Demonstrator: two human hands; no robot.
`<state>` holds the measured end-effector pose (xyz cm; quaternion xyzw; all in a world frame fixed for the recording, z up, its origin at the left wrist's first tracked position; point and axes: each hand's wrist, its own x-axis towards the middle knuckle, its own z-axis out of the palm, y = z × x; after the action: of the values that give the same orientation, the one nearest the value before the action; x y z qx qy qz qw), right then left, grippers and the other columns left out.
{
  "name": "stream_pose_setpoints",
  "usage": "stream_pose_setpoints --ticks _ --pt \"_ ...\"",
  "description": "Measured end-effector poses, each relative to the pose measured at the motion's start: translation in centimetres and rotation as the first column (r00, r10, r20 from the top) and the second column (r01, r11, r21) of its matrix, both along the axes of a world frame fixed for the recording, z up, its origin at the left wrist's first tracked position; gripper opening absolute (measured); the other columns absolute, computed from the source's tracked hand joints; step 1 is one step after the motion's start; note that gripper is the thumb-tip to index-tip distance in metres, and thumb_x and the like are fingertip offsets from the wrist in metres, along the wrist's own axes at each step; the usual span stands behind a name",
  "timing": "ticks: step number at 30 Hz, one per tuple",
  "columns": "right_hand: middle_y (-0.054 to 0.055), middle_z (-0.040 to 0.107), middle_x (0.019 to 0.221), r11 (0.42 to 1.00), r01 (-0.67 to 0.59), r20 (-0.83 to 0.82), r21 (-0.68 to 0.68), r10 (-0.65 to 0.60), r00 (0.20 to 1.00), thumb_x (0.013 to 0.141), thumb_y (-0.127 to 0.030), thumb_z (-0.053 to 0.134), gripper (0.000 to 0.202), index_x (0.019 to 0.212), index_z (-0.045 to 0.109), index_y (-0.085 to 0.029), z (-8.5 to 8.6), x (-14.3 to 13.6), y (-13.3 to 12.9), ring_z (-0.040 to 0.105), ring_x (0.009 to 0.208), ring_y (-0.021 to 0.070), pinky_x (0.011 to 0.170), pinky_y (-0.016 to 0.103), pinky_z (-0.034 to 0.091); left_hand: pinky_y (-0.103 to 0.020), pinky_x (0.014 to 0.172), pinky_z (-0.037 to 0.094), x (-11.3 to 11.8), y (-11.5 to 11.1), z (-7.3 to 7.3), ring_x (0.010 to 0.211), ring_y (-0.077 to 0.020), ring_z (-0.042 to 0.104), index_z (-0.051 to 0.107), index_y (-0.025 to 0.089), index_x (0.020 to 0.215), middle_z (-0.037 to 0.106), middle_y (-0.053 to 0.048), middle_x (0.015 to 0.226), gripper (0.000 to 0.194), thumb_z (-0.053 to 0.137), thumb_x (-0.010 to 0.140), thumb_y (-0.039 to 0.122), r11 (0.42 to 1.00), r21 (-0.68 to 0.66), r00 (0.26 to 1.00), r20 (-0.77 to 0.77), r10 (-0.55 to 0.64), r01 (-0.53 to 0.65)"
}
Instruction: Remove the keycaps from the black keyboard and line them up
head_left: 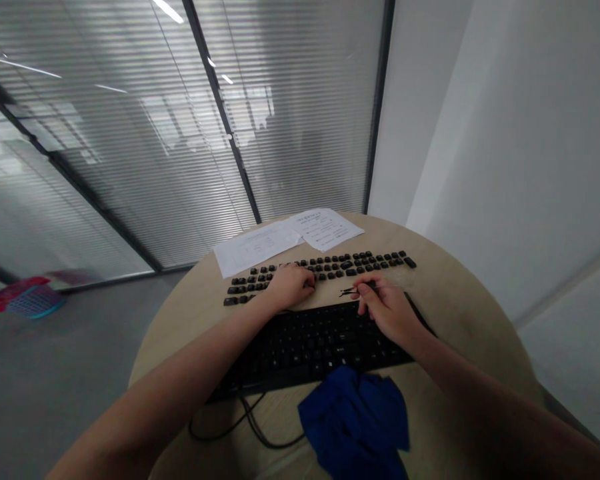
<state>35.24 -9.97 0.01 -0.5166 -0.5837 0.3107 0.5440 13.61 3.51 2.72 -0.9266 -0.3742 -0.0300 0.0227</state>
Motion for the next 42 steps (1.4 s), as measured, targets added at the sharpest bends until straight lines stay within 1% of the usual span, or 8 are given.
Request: stream_pose_setpoints --ticks 5,9,11,16,20,25,32,42 --pt "0.000 0.065 0.063 0.999 -0.039 0.022 -0.029 0.040 0.999 0.096 -0.049 0.053 0.031 0.099 0.059 -0.019 -0.2 -0.2 0.0 0.063 0.054 0.0151 0.046 0.024 0.042 -0.036 0.085 0.047 -0.6 -0.6 1.6 0.093 -0.0252 0.065 0.076 0.020 0.092 0.075 -0.008 0.096 0.015 0.069 0.083 0.030 1.000 -0.007 0.998 0.058 -0.006 0.006" --pt "0.000 0.065 0.069 0.987 -0.136 -0.062 -0.085 0.131 0.989 0.096 -0.052 0.053 0.032 0.093 0.056 -0.020 -0.1 -0.7 -0.6 0.056 0.048 0.0103 0.045 0.022 0.041 -0.031 0.076 0.046 -1.8 -2.7 3.7 0.083 -0.0207 0.065 0.075 0.020 0.093 0.074 -0.005 0.091 0.016 0.065 0.087 0.032 0.997 -0.071 0.991 0.134 0.029 -0.019" --pt "-0.002 0.061 0.066 0.972 -0.202 -0.108 -0.122 0.189 0.976 0.096 -0.054 0.052 0.034 0.089 0.053 -0.020 -0.1 -1.3 -1.0 0.053 0.045 0.0091 0.043 0.021 0.039 -0.030 0.072 0.046 -2.3 -4.0 3.9 0.077 -0.0186 0.064 0.075 0.021 0.092 0.074 -0.004 0.086 0.017 0.063 0.088 0.032 0.990 -0.140 0.992 0.126 0.020 -0.003" --pt "-0.005 0.058 0.062 0.916 -0.356 -0.055 -0.184 0.352 0.934 0.098 -0.045 0.050 0.026 0.088 0.052 -0.021 -0.4 -3.3 -2.1 0.051 0.045 0.0085 0.045 0.020 0.038 -0.028 0.070 0.046 -2.6 -6.1 1.7 0.074 -0.0183 0.066 0.078 0.023 0.090 0.074 -0.003 0.080 0.015 0.065 0.086 0.027 0.947 -0.289 0.986 0.126 -0.108 0.140" --pt "-0.005 0.057 0.062 0.916 -0.347 0.067 -0.202 0.366 0.928 0.100 -0.039 0.048 0.021 0.088 0.052 -0.021 -0.6 -4.3 -2.3 0.051 0.047 0.0091 0.047 0.021 0.039 -0.028 0.069 0.045 -2.5 -6.1 0.3 0.075 -0.0191 0.066 0.078 0.024 0.091 0.075 -0.003 0.081 0.014 0.065 0.085 0.025 0.943 -0.292 0.979 0.170 -0.111 0.158" --pt "-0.006 0.056 0.061 0.921 -0.289 0.190 -0.259 0.343 0.920 0.099 -0.040 0.048 0.022 0.088 0.051 -0.022 -0.1 -5.2 -1.7 0.050 0.046 0.0097 0.047 0.022 0.039 -0.028 0.067 0.044 -2.6 -5.9 -0.2 0.076 -0.0201 0.067 0.078 0.024 0.091 0.075 -0.003 0.082 0.015 0.064 0.086 0.027 0.942 -0.295 0.972 0.212 -0.101 0.162" --pt "-0.005 0.057 0.063 0.879 -0.298 0.156 -0.372 0.376 0.914 0.099 -0.044 0.045 0.025 0.089 0.049 -0.022 0.8 -5.4 -1.5 0.049 0.045 0.0101 0.045 0.022 0.038 -0.029 0.061 0.040 -2.7 -6.0 -0.7 0.067 -0.0182 0.062 0.078 0.024 0.088 0.071 -0.001 0.074 0.014 0.065 0.084 0.027 0.936 -0.313 0.959 0.275 -0.070 0.159" --pt "-0.003 0.056 0.064 0.912 -0.342 0.553 -0.226 0.409 0.726 0.095 -0.032 0.053 0.013 0.086 0.056 -0.022 1.5 -5.6 -2.1 0.051 0.057 0.0148 0.058 0.027 0.035 -0.027 0.061 0.038 -2.6 -5.8 -0.4 0.071 -0.0169 0.063 0.078 0.025 0.086 0.074 0.000 0.079 0.013 0.066 0.083 0.027 0.922 -0.354 0.957 0.286 -0.055 0.159"
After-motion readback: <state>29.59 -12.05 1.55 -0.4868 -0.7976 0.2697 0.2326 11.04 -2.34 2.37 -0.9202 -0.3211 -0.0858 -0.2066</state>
